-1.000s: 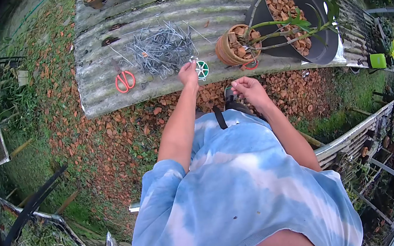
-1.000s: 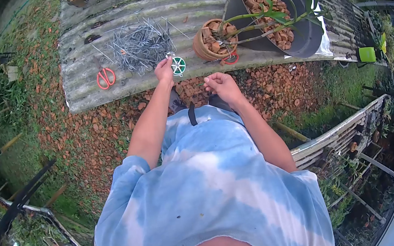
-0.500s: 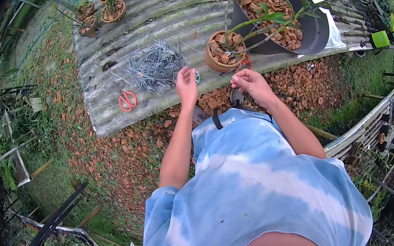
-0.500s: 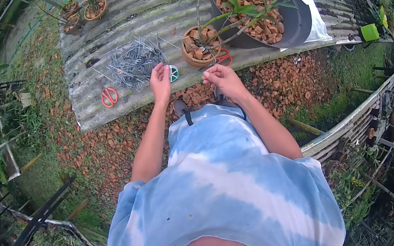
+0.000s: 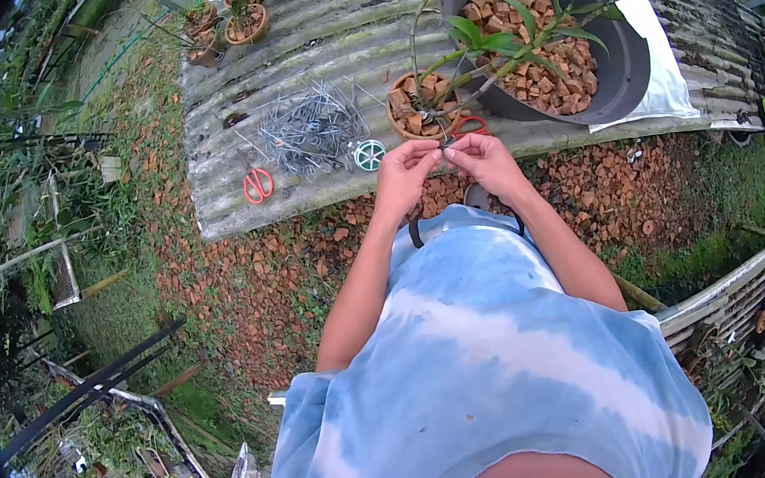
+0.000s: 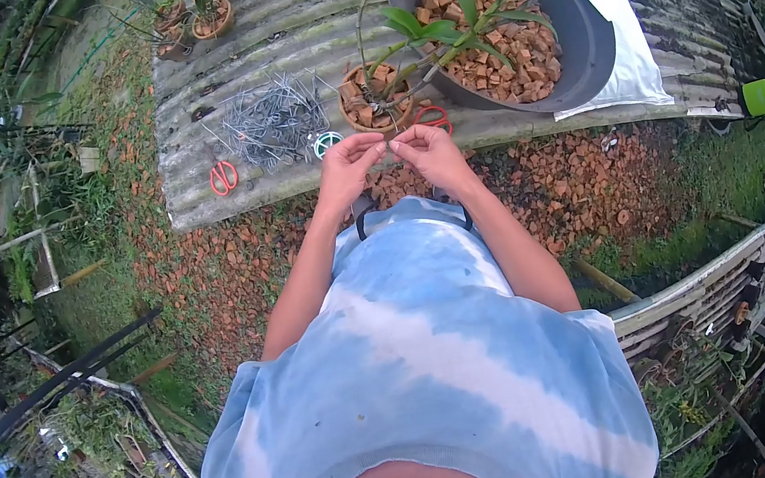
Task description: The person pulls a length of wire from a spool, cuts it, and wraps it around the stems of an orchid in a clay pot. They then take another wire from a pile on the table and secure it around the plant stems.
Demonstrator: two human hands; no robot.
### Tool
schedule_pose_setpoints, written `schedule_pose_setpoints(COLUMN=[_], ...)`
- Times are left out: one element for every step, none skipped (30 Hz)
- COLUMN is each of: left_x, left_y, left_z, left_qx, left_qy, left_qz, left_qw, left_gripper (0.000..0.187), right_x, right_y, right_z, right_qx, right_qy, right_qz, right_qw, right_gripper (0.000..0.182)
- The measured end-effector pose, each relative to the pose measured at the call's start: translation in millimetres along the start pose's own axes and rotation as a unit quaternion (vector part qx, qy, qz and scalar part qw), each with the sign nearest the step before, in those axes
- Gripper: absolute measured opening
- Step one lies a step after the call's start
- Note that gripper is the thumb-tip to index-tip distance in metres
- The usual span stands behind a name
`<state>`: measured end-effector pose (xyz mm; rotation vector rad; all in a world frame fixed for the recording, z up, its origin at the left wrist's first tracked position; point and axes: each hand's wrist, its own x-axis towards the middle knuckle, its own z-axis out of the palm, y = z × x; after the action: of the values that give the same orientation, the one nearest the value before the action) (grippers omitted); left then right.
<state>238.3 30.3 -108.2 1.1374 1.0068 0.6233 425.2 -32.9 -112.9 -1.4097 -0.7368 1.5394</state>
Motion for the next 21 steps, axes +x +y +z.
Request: schedule_pose_setpoints(left_x=[3,6,7,8,9,11,12,12,11,11,10,10,12,15,20,24,30,35,38,40,41], left_y=[-1,-1,3,6,9,7,5,3,1,1,-1,-4,-6,-8,-5,-3,0,0,-1,-3,-3], left_z=[3,5,6,9,12,14,17,19,21,23,24,23,21,15,5,-5,-16,-25,-33,-41,-50], left_qx=[0.025,0.050,0.075,0.101,0.113,0.114,0.115,0.117,0.129,0.131,0.134,0.137,0.127,0.158,0.185,0.211,0.241,0.241,0.241,0.240,0.252], left_qy=[0.006,-0.001,-0.008,-0.015,-0.029,-0.032,-0.035,-0.039,-0.039,-0.043,-0.051,-0.061,-0.076,-0.046,-0.024,0.008,0.026,0.036,0.045,0.055,0.043], left_qz=[-0.008,-0.019,-0.030,-0.043,-0.060,-0.060,-0.061,-0.060,-0.053,-0.055,-0.057,-0.061,-0.067,-0.031,0.009,0.047,0.039,0.056,0.073,0.087,0.106], left_qw=[1.000,0.999,0.997,0.994,0.991,0.991,0.991,0.991,0.989,0.989,0.988,0.987,0.987,0.986,0.982,0.976,0.969,0.968,0.967,0.965,0.961], left_gripper=[0.026,0.025,0.024,0.023,0.021,0.020,0.020,0.019,0.018,0.018,0.018,0.018,0.020,0.022,0.023,0.024,0.025,0.025,0.024,0.024,0.026], right_x=[-1,0,1,3,3,3,2,2,5,8,11,10,11,12,13,14,15,17,19,19,18], right_y=[2,4,4,6,9,8,7,6,12,17,23,25,26,26,25,24,23,24,26,28,27], right_z=[-6,-13,-18,-22,-24,-24,-23,-22,-21,-21,-21,-19,-17,-16,-13,-12,-12,-13,-12,-11,-7], right_qx=[-0.006,-0.013,0.001,0.016,0.032,0.072,0.113,0.152,0.153,0.151,0.151,0.151,0.147,0.141,0.133,0.137,0.142,0.147,0.148,0.138,0.127], right_qy=[0.009,0.018,0.024,0.030,0.037,0.032,0.028,0.024,0.023,0.029,0.037,0.048,0.074,0.101,0.135,0.153,0.171,0.190,0.200,0.201,0.202], right_qz=[-0.001,-0.004,-0.011,-0.017,-0.022,-0.026,-0.030,-0.035,-0.045,-0.032,-0.020,-0.006,-0.014,-0.022,-0.033,-0.038,-0.042,-0.046,-0.066,-0.074,-0.081], right_qw=[1.000,1.000,1.000,0.999,0.999,0.997,0.993,0.987,0.987,0.988,0.988,0.987,0.986,0.985,0.981,0.978,0.974,0.970,0.966,0.967,0.968], right_gripper=[0.014,0.014,0.014,0.014,0.014,0.014,0.014,0.014,0.017,0.018,0.020,0.022,0.023,0.025,0.026,0.026,0.027,0.027,0.027,0.027,0.027])
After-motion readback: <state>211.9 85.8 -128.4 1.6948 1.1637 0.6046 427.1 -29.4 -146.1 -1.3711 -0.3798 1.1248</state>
